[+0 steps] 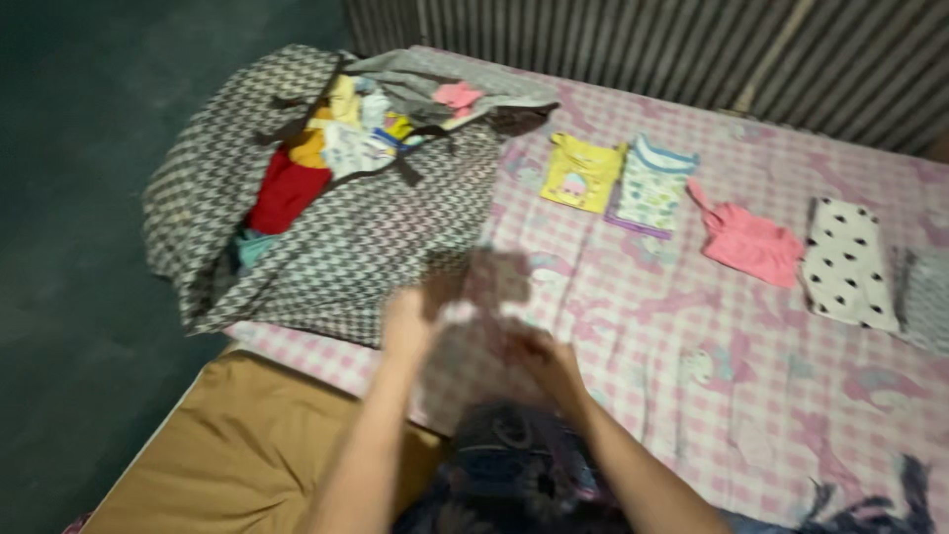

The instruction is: The person folds several small garments, including shirts and pants, one at a time on a pink checkered bedsheet. Each item is smoothed, folded into a compact rectangle, and placed in a growing stack on the bed.

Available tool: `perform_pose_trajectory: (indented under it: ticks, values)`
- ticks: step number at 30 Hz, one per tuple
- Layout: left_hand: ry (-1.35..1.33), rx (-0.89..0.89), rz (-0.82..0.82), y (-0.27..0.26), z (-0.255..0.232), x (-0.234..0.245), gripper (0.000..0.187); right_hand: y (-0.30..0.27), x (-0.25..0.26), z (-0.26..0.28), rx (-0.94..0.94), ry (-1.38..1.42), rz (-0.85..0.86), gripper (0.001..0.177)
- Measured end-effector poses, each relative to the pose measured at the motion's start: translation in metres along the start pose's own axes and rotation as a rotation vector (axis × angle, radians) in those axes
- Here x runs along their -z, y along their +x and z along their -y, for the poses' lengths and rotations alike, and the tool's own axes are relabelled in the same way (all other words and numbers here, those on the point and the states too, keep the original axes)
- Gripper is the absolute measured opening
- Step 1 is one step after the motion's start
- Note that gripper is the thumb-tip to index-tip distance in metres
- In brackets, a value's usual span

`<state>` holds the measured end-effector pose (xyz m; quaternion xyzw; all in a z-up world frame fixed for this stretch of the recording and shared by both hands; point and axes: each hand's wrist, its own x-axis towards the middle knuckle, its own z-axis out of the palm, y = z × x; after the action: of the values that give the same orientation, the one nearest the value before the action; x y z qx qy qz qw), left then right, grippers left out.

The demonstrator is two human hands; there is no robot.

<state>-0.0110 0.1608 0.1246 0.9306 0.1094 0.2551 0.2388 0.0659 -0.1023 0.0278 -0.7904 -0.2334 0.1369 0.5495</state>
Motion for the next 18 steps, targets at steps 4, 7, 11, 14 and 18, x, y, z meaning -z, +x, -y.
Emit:
perform_pose_trajectory:
  ticks: [4, 7, 11, 14, 18]
  values:
    - [0.615, -0.256, -0.829, 0.074, 0.03, 0.103, 0.033, 0.047, -0.008, 0.059, 0.123, 0.166, -0.059, 0.029]
    - [0.379, 0.037, -0.366, 0.083, 0.037, 0.099, 0.038, 0.064, 0.004, 0.094, 0.233, 0.156, -0.074, 0.039]
    - [0.208, 0.009, -0.203, 0.064, 0.054, 0.053, 0.031, 0.074, 0.015, 0.125, 0.128, 0.314, -0.047, 0.046]
    - [0.123, -0.042, -0.196, 0.058, 0.067, 0.032, 0.027, 0.076, 0.014, 0.133, 0.093, 0.277, -0.036, 0.047]
    - [0.144, -0.033, -0.355, 0.056, 0.091, 0.032, 0.024, 0.066, 0.005, 0.127, 0.08, 0.279, 0.018, 0.047]
